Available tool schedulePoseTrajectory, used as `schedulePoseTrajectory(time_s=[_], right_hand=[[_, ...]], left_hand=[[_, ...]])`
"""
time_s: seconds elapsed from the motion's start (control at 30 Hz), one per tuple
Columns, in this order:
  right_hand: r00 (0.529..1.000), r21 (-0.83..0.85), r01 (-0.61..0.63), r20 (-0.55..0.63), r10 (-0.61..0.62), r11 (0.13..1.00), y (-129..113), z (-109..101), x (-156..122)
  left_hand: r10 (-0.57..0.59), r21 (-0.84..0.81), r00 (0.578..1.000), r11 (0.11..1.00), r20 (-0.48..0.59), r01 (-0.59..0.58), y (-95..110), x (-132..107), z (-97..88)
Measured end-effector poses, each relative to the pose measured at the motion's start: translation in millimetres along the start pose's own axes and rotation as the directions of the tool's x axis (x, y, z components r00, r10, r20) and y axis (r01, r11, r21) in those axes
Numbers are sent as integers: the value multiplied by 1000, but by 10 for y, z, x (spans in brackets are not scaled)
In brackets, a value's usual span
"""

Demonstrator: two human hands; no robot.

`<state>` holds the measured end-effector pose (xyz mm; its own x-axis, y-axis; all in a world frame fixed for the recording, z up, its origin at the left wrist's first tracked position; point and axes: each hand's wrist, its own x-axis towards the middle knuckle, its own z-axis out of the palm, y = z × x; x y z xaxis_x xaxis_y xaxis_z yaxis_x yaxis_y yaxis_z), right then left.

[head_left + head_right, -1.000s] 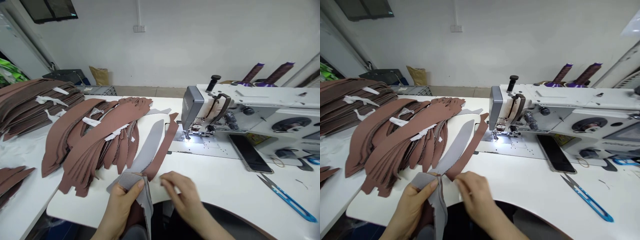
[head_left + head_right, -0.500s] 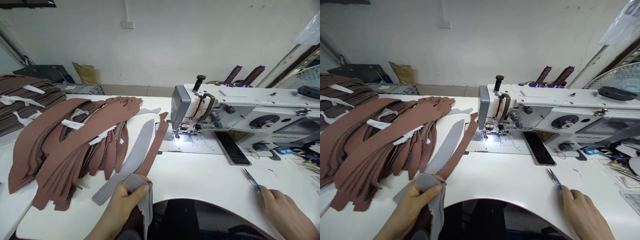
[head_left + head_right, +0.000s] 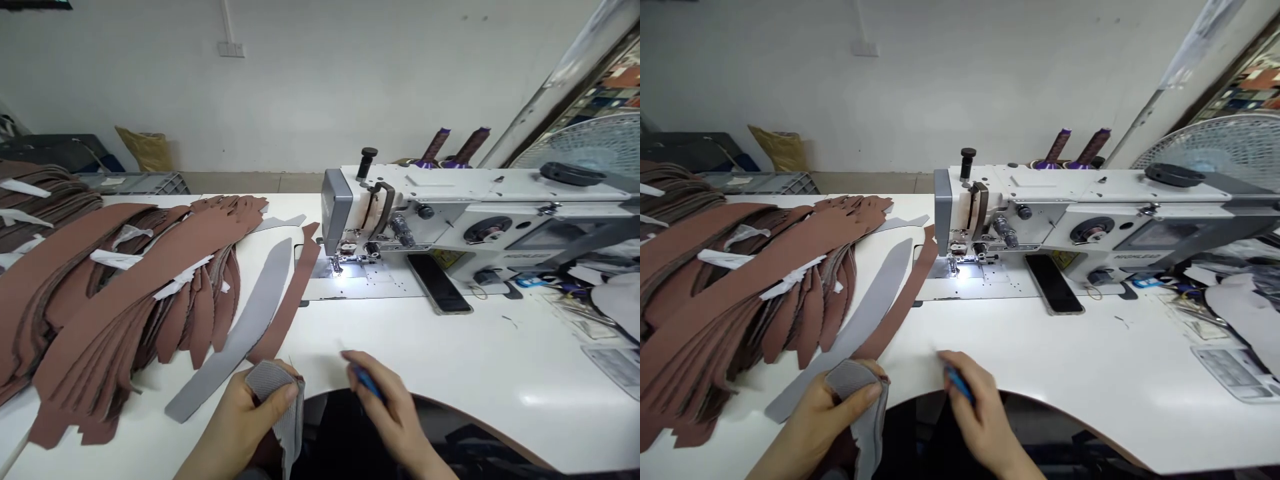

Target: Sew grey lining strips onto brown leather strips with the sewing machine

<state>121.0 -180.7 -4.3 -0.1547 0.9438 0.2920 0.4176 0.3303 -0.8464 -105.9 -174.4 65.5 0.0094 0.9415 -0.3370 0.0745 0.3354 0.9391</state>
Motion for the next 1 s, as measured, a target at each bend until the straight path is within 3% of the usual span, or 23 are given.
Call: schedulePoseTrajectory(time_s=[0.07, 0.13, 0.3, 0.4, 0.7, 0.9, 1.0], right_hand=[[983, 80, 92, 153, -104, 992, -208, 70, 199], [956, 175, 103, 253, -146, 979, -337, 88, 337], [919, 306, -59, 389, -68, 950, -385, 90, 481], [917, 326, -120, 398, -21, 938, -377, 62, 501], [919, 288, -110, 393, -13, 951, -432, 77, 510], [923, 271, -66, 382, -45, 960, -463, 62, 521], [928, 267, -60, 369, -45, 962, -459, 42, 509]], left_hand=[[12, 1, 1000, 1000, -1, -12, -3, -13, -25], [40, -8, 999, 999, -3, -40, -17, -18, -68], [99, 42, 994, 994, 56, -102, -70, 29, -157], [94, 50, 993, 994, 65, -97, -64, 50, -145], [59, 3, 998, 998, -12, -59, -36, 9, -88], [90, 48, 992, 994, 84, -94, -75, 45, -157], [82, 39, 995, 996, 51, -84, -69, 28, -93]])
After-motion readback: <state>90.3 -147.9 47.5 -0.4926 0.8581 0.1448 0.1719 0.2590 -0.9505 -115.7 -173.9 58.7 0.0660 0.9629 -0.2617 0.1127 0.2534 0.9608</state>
